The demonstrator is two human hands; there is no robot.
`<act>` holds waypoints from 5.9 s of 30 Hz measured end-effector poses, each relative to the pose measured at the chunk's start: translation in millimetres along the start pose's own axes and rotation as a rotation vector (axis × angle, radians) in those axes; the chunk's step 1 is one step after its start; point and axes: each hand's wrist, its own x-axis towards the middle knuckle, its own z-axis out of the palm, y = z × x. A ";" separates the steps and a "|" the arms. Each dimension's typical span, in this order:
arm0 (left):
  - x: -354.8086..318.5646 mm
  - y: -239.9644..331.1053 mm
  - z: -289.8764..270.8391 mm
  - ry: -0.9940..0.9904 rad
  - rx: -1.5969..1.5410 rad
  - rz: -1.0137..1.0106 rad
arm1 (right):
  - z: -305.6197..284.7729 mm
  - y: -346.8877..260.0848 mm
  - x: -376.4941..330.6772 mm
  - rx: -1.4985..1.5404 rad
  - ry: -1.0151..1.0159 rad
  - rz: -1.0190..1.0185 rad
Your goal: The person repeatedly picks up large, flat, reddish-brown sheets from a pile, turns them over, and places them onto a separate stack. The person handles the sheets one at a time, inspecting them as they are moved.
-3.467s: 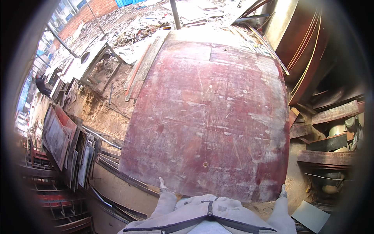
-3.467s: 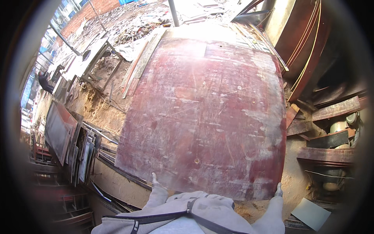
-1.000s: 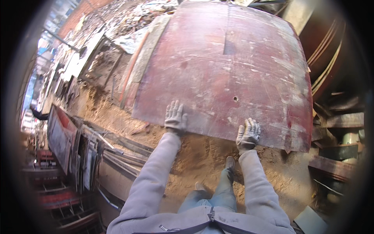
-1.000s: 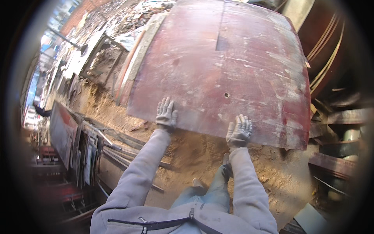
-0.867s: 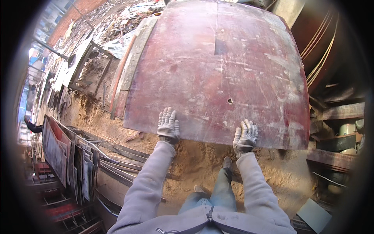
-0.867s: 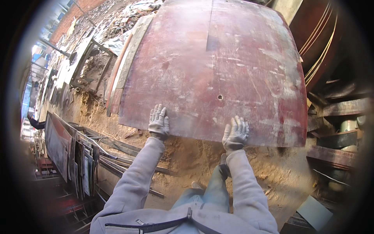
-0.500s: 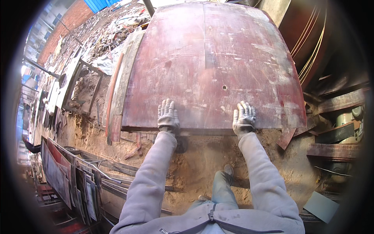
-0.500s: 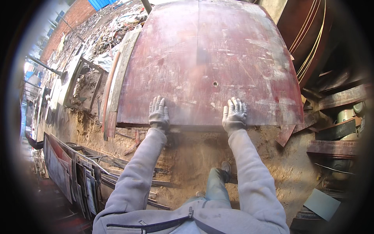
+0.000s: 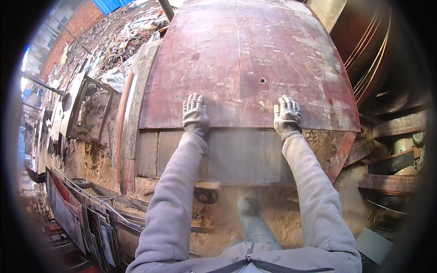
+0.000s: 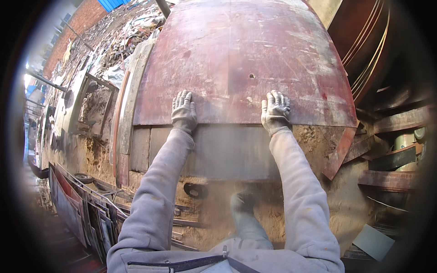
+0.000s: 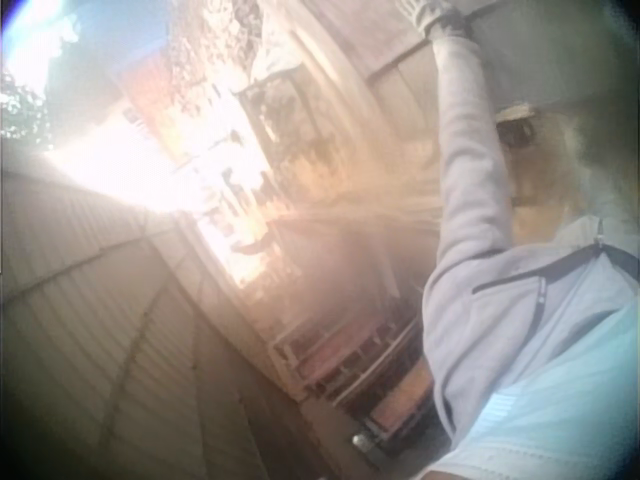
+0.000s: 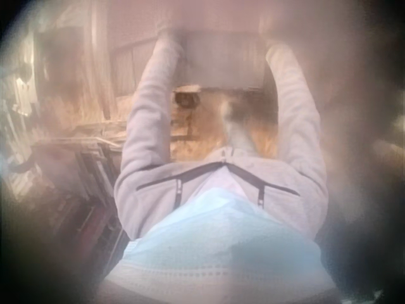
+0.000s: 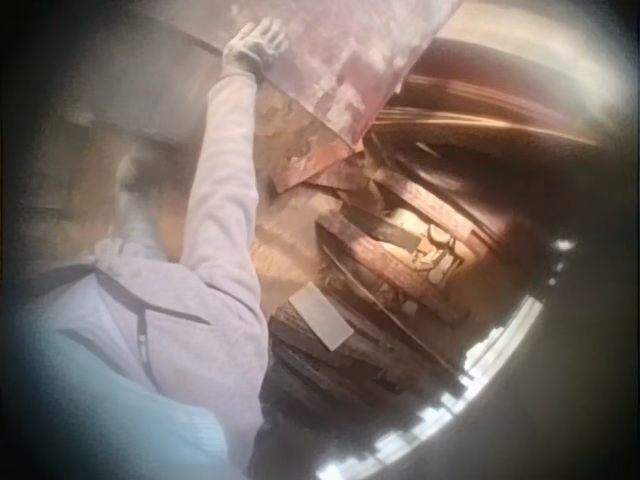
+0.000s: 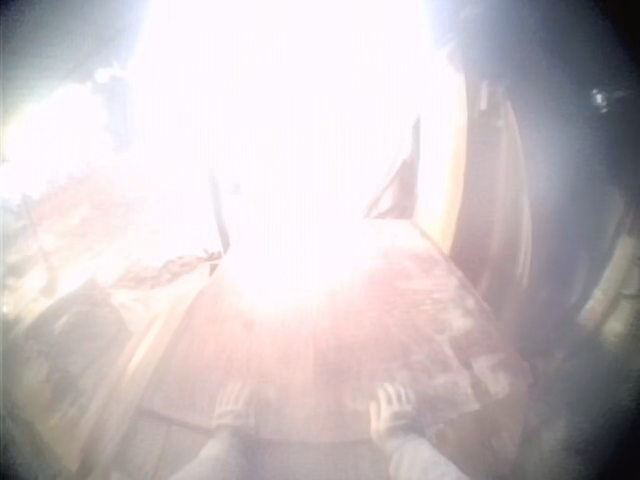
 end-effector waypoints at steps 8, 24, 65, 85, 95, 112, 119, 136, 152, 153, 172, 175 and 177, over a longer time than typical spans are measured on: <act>94.8 0.0 16.5 0.067 0.096 0.024 | 26.2 10.9 82.0 -0.047 -0.168 0.019; 58.5 194.6 -131.2 0.241 0.008 -0.040 | 16.8 12.8 104.7 0.006 -0.428 0.026; -79.4 212.1 -210.0 -0.725 -1.452 -0.483 | -274.4 236.1 -165.0 1.607 0.495 1.244; -635.3 47.4 -252.9 -0.929 -1.326 -0.610 | -491.4 144.7 -689.0 1.130 0.907 1.553; -773.9 27.4 -268.1 -0.772 -1.323 -0.872 | -510.4 142.2 -825.4 1.771 0.428 1.512; -1012.1 -59.8 -281.2 -0.521 -1.188 -0.906 | -609.9 67.0 -954.0 1.550 -0.033 1.960; -995.9 -204.7 -295.3 -0.481 -1.117 -0.982 | -553.0 -60.9 -918.7 1.858 -0.170 1.764; -916.1 -342.4 -254.7 -0.403 -1.103 -0.972 | -469.8 -171.1 -813.7 1.682 -0.185 1.713; -911.0 -329.3 -254.0 -0.453 -1.176 -1.073 | -443.2 -152.2 -817.9 1.702 -0.197 1.837; -908.4 -328.6 -254.2 -0.431 -1.160 -1.050 | -439.8 -151.0 -817.4 1.748 -0.192 1.740; -1050.8 -37.9 -207.9 -0.913 -1.240 -0.839 | -456.5 -149.1 -855.9 1.694 0.306 1.775; -1054.1 19.1 -193.6 -1.004 -1.221 -0.525 | -458.8 -117.8 -861.9 1.661 0.242 1.866; -1040.6 46.7 -191.4 -0.973 -1.140 -0.388 | -469.7 -78.9 -868.4 1.762 0.147 1.834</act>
